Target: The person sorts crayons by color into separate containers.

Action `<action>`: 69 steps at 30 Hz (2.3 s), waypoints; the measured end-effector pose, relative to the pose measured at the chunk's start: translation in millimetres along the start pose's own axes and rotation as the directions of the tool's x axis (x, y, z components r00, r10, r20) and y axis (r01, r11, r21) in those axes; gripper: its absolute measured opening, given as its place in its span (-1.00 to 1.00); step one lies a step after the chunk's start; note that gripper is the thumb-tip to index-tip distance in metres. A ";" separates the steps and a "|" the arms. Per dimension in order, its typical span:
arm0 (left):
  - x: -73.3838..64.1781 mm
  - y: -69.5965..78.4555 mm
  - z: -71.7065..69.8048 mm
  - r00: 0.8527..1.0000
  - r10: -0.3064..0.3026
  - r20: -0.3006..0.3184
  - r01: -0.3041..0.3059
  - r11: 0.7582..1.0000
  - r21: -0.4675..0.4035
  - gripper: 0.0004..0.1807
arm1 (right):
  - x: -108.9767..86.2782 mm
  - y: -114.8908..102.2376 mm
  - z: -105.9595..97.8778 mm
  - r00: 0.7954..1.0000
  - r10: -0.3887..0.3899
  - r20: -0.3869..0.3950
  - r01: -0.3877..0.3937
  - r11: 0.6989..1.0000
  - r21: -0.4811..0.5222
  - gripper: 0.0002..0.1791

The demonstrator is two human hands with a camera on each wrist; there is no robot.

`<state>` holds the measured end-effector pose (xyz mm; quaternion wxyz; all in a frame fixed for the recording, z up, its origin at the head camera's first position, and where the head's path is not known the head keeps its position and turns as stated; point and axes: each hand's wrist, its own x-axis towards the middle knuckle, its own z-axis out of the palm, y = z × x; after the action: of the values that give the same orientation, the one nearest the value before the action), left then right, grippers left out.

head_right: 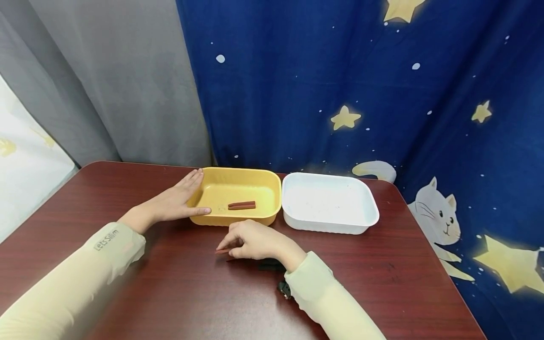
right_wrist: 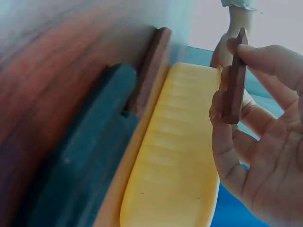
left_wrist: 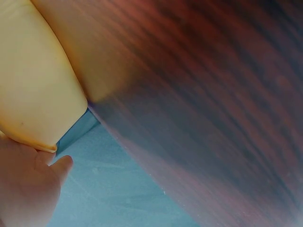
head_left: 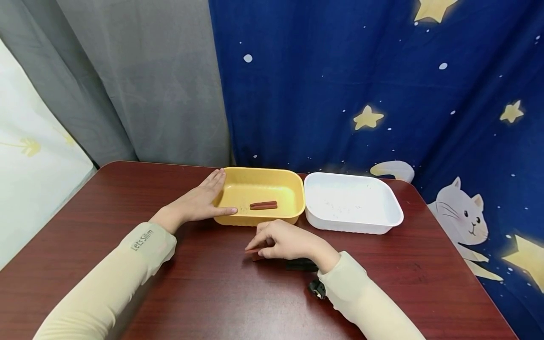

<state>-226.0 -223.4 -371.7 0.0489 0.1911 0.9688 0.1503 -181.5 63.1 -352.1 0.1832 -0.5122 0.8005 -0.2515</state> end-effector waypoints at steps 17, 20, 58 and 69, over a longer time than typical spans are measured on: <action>0.1 0.4 0.9 1.000 -0.001 -0.003 0.001 1.000 0.002 0.31 | 9.5 -5.6 -23.8 0.994 -0.056 -0.090 0.054 0.998 -0.028 -0.70; -1.1 -0.9 0.7 1.000 -0.003 -0.002 0.003 1.000 0.006 0.31 | 13.2 -4.2 -26.2 0.992 -0.064 -0.106 0.061 0.998 -0.033 -0.70; 1.2 2.7 -1.9 1.000 -0.019 0.018 0.019 1.000 0.009 0.29 | 59.6 55.8 -38.9 0.955 0.119 -0.271 -0.125 0.992 -0.003 -0.72; 0.1 2.6 -1.2 1.000 -0.021 0.022 0.021 1.000 0.001 0.30 | 69.6 68.5 -42.1 0.951 0.199 -0.236 -0.199 0.980 0.026 -0.72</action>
<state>-225.4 -221.5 -369.7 0.0611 0.1828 0.9701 0.1475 -283.0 32.5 -361.0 0.1111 -0.3951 0.8640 -0.2918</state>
